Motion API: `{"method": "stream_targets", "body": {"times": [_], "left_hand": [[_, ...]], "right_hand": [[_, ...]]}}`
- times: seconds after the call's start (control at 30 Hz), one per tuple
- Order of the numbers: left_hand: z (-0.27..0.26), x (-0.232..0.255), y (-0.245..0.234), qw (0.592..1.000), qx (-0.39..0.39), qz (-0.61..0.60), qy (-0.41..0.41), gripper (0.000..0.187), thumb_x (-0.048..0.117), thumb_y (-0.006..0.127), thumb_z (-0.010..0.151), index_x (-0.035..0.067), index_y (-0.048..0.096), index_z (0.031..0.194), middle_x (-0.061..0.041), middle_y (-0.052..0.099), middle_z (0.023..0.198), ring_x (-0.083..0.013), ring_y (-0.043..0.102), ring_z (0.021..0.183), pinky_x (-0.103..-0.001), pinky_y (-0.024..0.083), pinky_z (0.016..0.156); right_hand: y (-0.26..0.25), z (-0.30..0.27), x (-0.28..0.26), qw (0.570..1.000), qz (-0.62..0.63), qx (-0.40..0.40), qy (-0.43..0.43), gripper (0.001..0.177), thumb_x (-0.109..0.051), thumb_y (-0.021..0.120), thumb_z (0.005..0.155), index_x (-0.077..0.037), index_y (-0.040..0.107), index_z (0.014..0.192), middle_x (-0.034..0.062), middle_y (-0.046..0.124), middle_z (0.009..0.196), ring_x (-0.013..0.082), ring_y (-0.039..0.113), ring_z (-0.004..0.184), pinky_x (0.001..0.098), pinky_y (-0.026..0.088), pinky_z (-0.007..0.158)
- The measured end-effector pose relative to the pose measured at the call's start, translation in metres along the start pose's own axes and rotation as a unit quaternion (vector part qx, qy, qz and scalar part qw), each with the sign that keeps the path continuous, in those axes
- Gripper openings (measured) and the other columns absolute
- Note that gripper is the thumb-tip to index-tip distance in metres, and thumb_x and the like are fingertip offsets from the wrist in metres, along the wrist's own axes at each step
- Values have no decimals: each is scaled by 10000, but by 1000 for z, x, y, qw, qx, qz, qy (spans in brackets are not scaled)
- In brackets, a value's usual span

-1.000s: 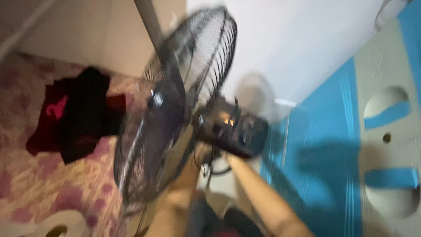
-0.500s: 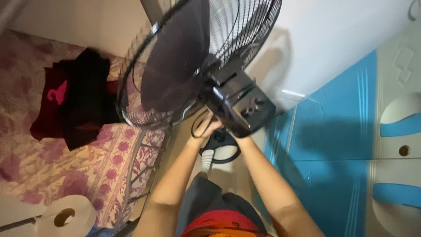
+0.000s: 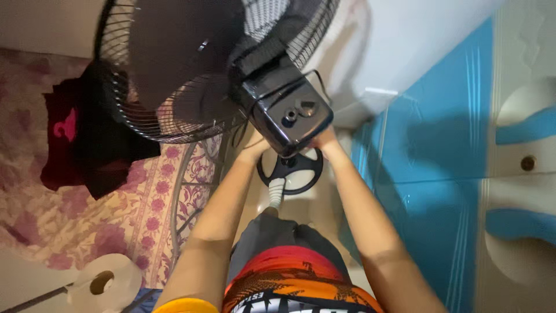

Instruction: The person assembles a standing fan by attaching the front and rear grills, securing the fan head to the stand, and tightening the pole. The person then adjusts the fan head orientation and positions the assembled fan upright.

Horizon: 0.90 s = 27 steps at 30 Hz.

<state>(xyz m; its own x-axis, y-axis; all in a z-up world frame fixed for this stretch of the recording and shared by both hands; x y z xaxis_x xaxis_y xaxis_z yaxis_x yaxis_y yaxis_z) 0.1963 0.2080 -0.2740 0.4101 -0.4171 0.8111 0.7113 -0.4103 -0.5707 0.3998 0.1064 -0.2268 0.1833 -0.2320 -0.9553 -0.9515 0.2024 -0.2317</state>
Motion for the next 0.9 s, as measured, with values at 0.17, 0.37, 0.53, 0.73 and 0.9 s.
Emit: {"method": "stream_targets", "body": {"times": [0.17, 0.37, 0.53, 0.73, 0.9], "left_hand": [[5, -1, -14, 1000, -19, -15, -5, 402, 223, 595, 1013, 84, 607, 1390, -134, 650, 1373, -264, 589, 1316, -385, 457, 1181], [10, 1, -12, 998, -48, -29, -12, 407, 222, 597, 1012, 82, 602, 1394, -135, 646, 1377, -265, 586, 1317, -386, 456, 1181], [12, 0, -10, 997, -64, -29, -23, 411, 222, 598, 1011, 81, 597, 1397, -136, 642, 1380, -266, 583, 1318, -387, 455, 1180], [14, -2, -3, 996, -70, -40, -40, 415, 222, 600, 1011, 80, 592, 1401, -137, 637, 1383, -267, 579, 1319, -387, 454, 1179], [12, 0, -2, 996, -64, -52, -41, 419, 222, 601, 1010, 79, 588, 1404, -138, 633, 1386, -268, 577, 1320, -388, 453, 1179]], "right_hand": [[13, 29, 24, 958, -56, -31, -278, 336, -178, 705, 905, -26, 669, 1202, 177, 711, 1237, 349, 666, 1100, 406, 538, 964], [27, 33, 65, 944, -148, 83, -282, 248, -117, 675, 962, -23, 697, 1191, 185, 723, 1192, 334, 691, 1104, 374, 546, 911], [28, 29, 80, 972, 97, 81, -198, 204, 29, 675, 903, -21, 731, 1093, 67, 776, 1035, 177, 682, 936, 349, 581, 813], [32, 19, 64, 966, 246, -15, -80, 175, 21, 687, 933, -32, 686, 1100, 27, 738, 1004, 127, 691, 873, 308, 598, 728], [37, 9, 50, 974, 212, -49, -59, 221, 35, 627, 963, -16, 643, 1177, 82, 700, 1003, 182, 669, 850, 368, 579, 720]]}}
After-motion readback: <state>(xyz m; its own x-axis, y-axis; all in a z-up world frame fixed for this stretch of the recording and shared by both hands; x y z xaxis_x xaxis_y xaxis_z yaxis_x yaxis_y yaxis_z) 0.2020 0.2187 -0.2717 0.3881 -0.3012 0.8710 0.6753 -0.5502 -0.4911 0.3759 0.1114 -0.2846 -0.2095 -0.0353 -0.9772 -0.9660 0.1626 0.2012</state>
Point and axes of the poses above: each hand's wrist, its own z-axis towards the middle knuckle, its own y-axis out of the palm, x = y × z, the point moved 2 cm from there along z, towards the middle knuckle
